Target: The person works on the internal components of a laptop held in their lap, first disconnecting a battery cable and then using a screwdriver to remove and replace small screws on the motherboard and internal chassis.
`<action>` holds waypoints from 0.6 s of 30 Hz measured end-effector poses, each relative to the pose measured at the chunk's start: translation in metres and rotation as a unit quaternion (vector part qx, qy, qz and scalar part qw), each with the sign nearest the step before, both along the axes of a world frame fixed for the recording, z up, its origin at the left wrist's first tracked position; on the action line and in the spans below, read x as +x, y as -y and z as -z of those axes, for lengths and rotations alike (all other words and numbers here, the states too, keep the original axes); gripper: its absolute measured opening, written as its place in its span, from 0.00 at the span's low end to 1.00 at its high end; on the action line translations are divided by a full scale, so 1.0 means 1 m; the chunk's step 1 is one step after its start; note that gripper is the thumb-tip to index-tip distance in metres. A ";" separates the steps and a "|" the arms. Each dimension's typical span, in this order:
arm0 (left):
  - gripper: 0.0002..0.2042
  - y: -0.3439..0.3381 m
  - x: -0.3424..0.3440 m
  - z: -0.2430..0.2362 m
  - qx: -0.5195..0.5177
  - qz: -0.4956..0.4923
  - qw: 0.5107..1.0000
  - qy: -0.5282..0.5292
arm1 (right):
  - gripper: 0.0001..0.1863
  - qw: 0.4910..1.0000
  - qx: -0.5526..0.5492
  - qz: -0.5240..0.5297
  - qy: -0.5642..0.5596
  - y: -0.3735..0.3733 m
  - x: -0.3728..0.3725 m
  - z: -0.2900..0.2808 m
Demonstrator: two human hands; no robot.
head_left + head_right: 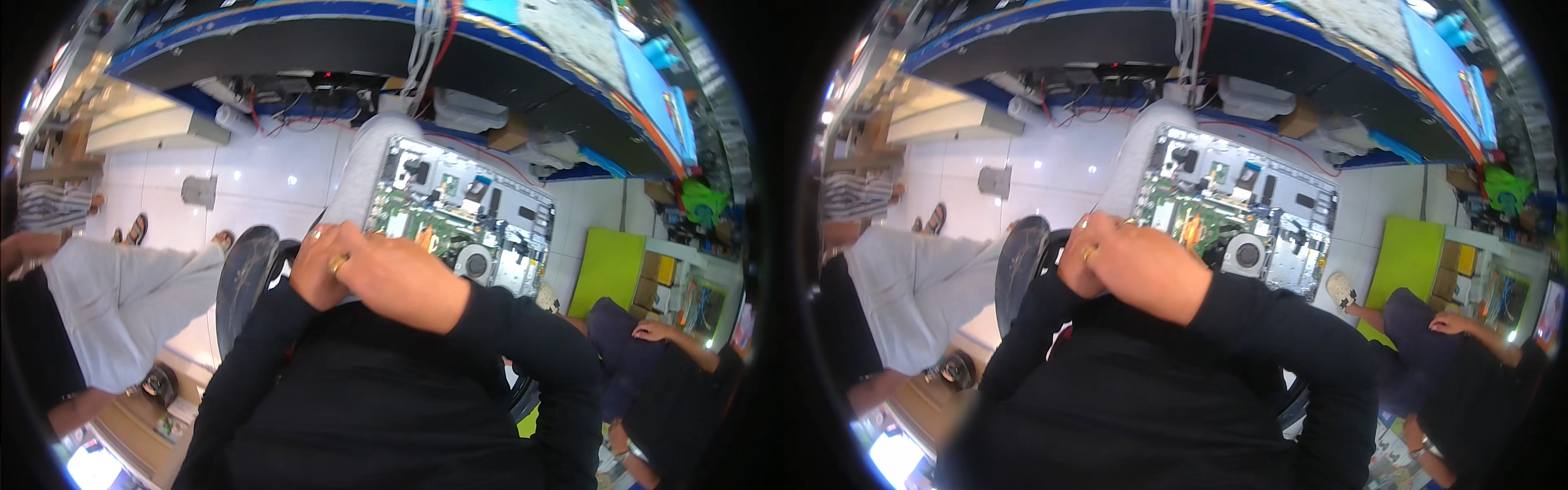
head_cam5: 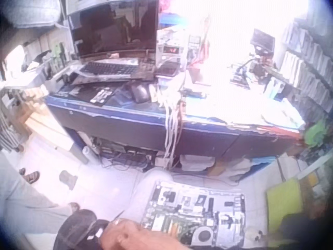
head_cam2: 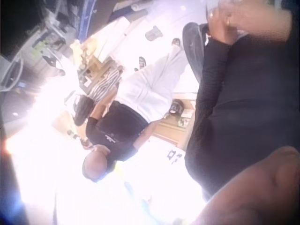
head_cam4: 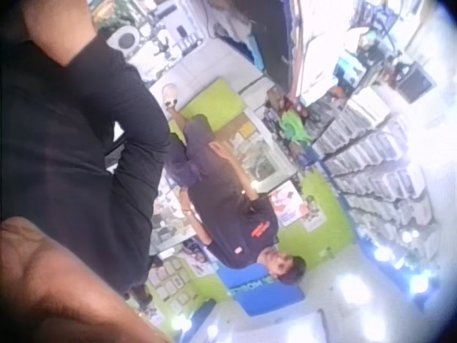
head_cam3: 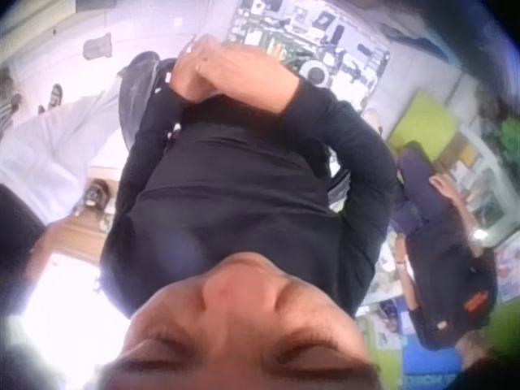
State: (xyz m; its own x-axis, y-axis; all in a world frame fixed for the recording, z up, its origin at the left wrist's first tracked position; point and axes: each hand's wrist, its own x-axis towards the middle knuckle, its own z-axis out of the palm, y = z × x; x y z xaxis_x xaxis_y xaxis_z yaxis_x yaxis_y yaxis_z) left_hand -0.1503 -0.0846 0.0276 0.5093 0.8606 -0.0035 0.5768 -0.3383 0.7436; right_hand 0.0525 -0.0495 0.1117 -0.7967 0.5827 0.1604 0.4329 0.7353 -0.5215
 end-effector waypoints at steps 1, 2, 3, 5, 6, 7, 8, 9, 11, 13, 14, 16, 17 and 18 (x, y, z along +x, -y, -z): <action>0.21 0.003 -0.001 0.006 0.005 -0.022 0.999 0.023 | 0.07 0.997 -0.014 0.036 0.067 0.001 0.000 -0.009; 0.21 0.006 -0.002 0.011 0.013 -0.050 0.998 0.043 | 0.07 0.989 -0.024 0.065 0.130 -0.002 0.000 -0.017; 0.19 0.008 0.000 0.008 0.031 -0.063 0.996 0.047 | 0.06 0.984 -0.047 0.044 0.168 -0.007 0.003 -0.018; 0.18 0.007 -0.002 0.010 0.015 -0.061 0.997 0.052 | 0.06 0.995 -0.022 -0.043 0.091 -0.017 0.004 -0.012; 0.17 0.005 -0.003 0.012 0.004 -0.039 0.997 0.061 | 0.07 0.998 -0.007 -0.066 0.008 -0.016 0.001 -0.010; 0.16 0.008 -0.002 0.013 -0.006 -0.042 0.996 0.073 | 0.07 0.997 -0.010 -0.075 0.009 -0.013 -0.001 -0.012; 0.15 0.008 -0.001 0.013 -0.014 -0.046 0.995 0.086 | 0.07 0.994 -0.032 -0.025 0.098 -0.009 -0.002 -0.018; 0.15 0.010 0.002 0.009 -0.002 -0.063 0.996 0.066 | 0.08 0.981 -0.053 0.026 0.187 -0.007 -0.003 -0.021; 0.15 0.012 0.001 0.010 0.010 -0.083 0.995 0.046 | 0.07 0.989 -0.035 -0.015 0.145 -0.012 -0.005 -0.021; 0.19 0.012 -0.003 0.016 0.034 -0.058 0.995 0.076 | 0.06 0.993 -0.018 -0.051 0.101 -0.011 -0.007 -0.025; 0.19 0.012 -0.001 0.013 0.035 -0.057 0.995 0.077 | 0.06 0.988 -0.041 -0.001 0.152 -0.005 -0.007 -0.028; 0.18 0.013 0.002 0.007 0.010 -0.085 0.995 0.053 | 0.07 0.976 -0.062 0.051 0.202 -0.005 -0.004 -0.028; 0.18 0.013 0.001 0.007 0.010 -0.084 0.995 0.053 | 0.07 0.988 -0.047 0.011 0.146 -0.012 -0.001 -0.024; 0.19 0.013 -0.001 0.007 -0.009 -0.075 0.996 0.056 | 0.07 0.995 -0.032 -0.030 0.090 -0.016 0.000 -0.021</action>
State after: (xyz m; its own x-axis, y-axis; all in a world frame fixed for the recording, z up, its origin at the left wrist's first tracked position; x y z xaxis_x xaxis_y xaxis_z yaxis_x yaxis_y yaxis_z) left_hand -0.1515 -0.0975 0.0207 0.3738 0.9270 0.0295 0.5323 -0.2405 0.8117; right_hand 0.0528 -0.0335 0.1324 -0.8424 0.5384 -0.0239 0.4804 0.7301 -0.4859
